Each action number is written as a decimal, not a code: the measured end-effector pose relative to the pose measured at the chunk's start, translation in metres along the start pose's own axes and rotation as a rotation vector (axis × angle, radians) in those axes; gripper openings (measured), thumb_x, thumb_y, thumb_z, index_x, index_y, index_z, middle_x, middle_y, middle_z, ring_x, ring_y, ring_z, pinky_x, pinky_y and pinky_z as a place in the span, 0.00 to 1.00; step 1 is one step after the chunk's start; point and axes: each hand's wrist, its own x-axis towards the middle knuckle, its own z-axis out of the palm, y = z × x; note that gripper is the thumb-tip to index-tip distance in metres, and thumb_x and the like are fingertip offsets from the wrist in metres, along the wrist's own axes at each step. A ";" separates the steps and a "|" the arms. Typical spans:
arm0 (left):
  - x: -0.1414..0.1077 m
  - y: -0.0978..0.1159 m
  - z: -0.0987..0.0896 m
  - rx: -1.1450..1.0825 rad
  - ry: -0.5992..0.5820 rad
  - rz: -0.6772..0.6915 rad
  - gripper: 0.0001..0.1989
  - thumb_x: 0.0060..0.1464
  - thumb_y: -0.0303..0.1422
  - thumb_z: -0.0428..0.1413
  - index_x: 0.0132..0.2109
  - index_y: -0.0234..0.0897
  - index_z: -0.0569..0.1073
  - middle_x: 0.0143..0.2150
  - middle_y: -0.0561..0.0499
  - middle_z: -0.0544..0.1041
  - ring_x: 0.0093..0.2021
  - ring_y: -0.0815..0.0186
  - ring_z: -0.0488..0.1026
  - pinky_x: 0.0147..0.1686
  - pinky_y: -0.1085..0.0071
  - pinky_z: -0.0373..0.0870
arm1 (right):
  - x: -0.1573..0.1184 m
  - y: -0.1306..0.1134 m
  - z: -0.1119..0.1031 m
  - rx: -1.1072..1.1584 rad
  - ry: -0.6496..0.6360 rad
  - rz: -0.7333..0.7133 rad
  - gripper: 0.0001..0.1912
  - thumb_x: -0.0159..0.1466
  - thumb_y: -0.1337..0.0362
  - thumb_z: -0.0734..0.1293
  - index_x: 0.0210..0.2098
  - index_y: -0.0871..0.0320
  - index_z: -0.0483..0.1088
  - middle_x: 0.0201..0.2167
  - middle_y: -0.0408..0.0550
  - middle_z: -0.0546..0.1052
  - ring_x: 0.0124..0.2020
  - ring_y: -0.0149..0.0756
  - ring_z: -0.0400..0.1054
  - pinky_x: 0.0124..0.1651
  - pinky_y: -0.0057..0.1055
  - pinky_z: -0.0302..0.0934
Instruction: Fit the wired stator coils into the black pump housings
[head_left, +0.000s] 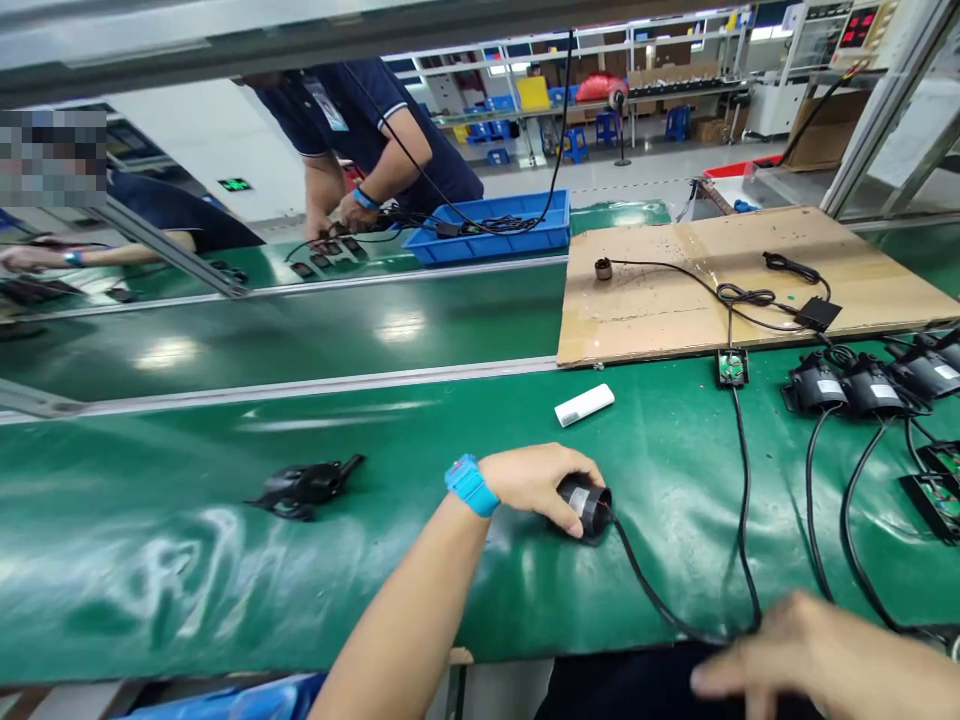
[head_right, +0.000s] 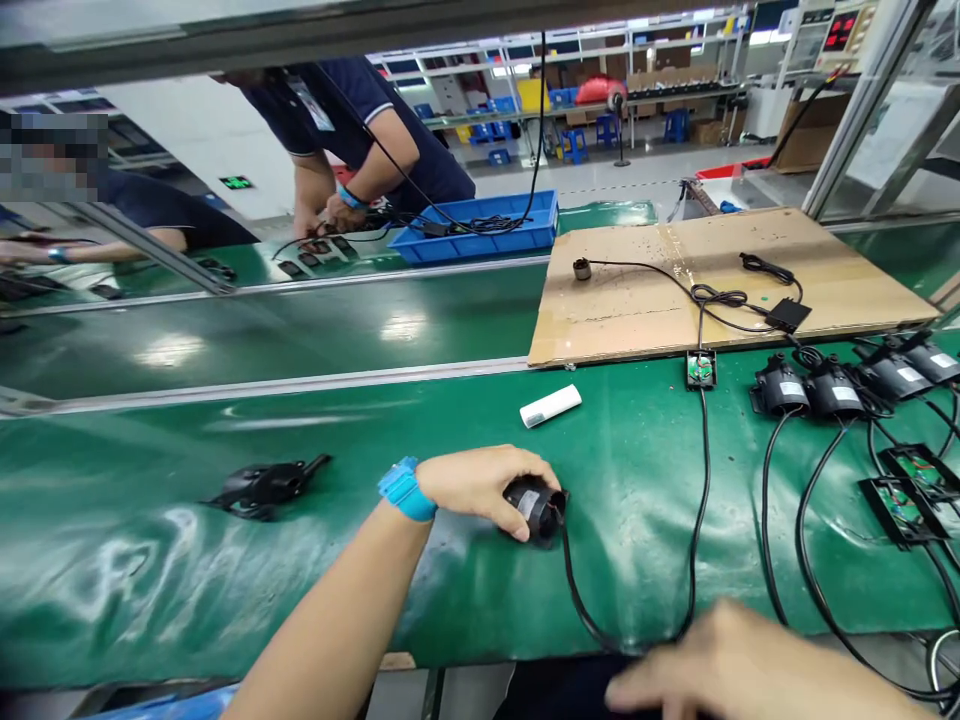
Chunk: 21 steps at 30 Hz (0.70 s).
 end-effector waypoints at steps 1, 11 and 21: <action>0.000 0.003 -0.004 0.086 0.048 -0.025 0.28 0.48 0.40 0.69 0.56 0.39 0.76 0.51 0.48 0.78 0.50 0.59 0.74 0.50 0.69 0.68 | -0.004 0.007 -0.008 -0.048 0.118 0.101 0.19 0.70 0.59 0.65 0.59 0.51 0.72 0.40 0.47 0.81 0.39 0.36 0.78 0.42 0.26 0.73; 0.026 0.021 0.004 0.546 0.154 -0.348 0.32 0.42 0.37 0.73 0.53 0.37 0.71 0.49 0.43 0.78 0.50 0.50 0.76 0.46 0.61 0.71 | 0.008 0.142 -0.132 -0.931 0.662 0.625 0.13 0.70 0.62 0.64 0.51 0.60 0.73 0.44 0.50 0.78 0.45 0.43 0.73 0.46 0.36 0.66; -0.015 0.026 0.020 0.535 0.350 -0.246 0.45 0.44 0.43 0.72 0.67 0.40 0.66 0.66 0.40 0.68 0.66 0.48 0.63 0.61 0.53 0.63 | -0.006 0.140 -0.069 -0.966 0.366 0.507 0.10 0.72 0.67 0.63 0.47 0.55 0.76 0.46 0.47 0.78 0.46 0.40 0.73 0.49 0.37 0.67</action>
